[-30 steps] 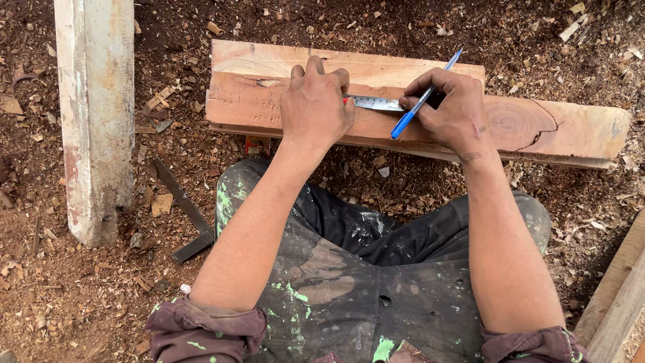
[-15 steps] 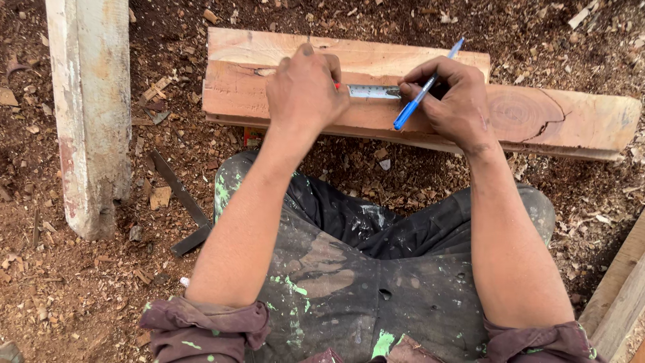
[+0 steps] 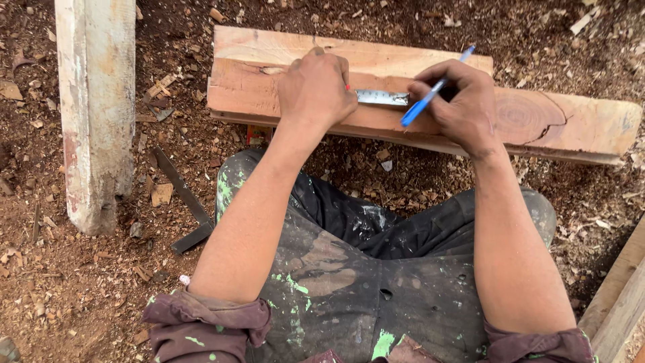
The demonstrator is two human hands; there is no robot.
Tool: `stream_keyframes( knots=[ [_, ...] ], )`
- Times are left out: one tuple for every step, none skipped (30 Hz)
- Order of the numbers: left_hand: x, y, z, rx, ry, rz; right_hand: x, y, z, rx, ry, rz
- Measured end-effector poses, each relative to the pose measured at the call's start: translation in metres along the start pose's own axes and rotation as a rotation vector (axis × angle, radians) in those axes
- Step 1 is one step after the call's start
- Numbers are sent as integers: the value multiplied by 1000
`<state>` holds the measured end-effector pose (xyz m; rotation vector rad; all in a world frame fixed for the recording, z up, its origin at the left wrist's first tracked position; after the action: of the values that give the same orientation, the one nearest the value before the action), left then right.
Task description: The person sits on the ground with wooden planks across their lap, extends a tape measure along a plank and marks measured points with a pen. They reposition the tape for additional measurements and later use an L-shaped square against the plank to mark straight lines across the board.
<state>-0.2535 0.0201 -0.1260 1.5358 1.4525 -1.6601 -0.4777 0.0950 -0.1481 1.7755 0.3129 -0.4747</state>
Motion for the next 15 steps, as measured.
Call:
stream_keyframes(
  knots=[
    [1, 1, 0, 7, 3, 7, -3, -2, 1, -4, -29, 71],
    [2, 1, 0, 13, 9, 12, -5, -5, 1, -4, -57, 141],
    [4, 1, -1, 20, 17, 16, -6, -4, 0, -65, -30, 297],
    [4, 1, -1, 33, -1, 11, -9, -4, -1, -126, -2, 453],
    [4, 1, -1, 46, -20, 6, -12, -3, -2, -188, 28, 608],
    [4, 1, -1, 58, -39, 1, -14, -4, -4, -191, 12, 624],
    [5, 2, -1, 53, -22, 7, -17, -4, -6, -193, -3, 642],
    [7, 2, -1, 48, -7, 14, -18, -4, -8, -197, -18, 662],
    [8, 2, 0, 43, 8, 24, -16, -3, -10, -181, -48, 608],
    [7, 2, 0, 48, 4, 25, -12, -2, -13, -166, -78, 555],
    [7, 2, 0, 53, 2, 25, -8, 1, -15, -150, -107, 502],
    [7, 1, 0, 59, 0, 25, 1, 4, -18, -125, -63, 504],
    [6, 0, 0, 64, 6, 39, 14, 8, -21, -99, -19, 504],
    [6, 0, -1, 67, 11, 52, 26, 11, -23, -73, 26, 504],
    [5, -1, -1, 69, 17, 66, 33, 19, -26, -129, 39, 441]
  ],
)
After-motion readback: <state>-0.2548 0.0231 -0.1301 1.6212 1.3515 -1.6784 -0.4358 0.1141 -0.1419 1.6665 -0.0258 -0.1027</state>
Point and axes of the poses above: each hand's wrist, its own z-axis towards the middle knuckle, its own x-axis out of the palm, y = z × x, the point moved 6 cm from there along z, towards the middle knuckle, and after that the axes turned 10 degrees about x, right-handed, at the moved point
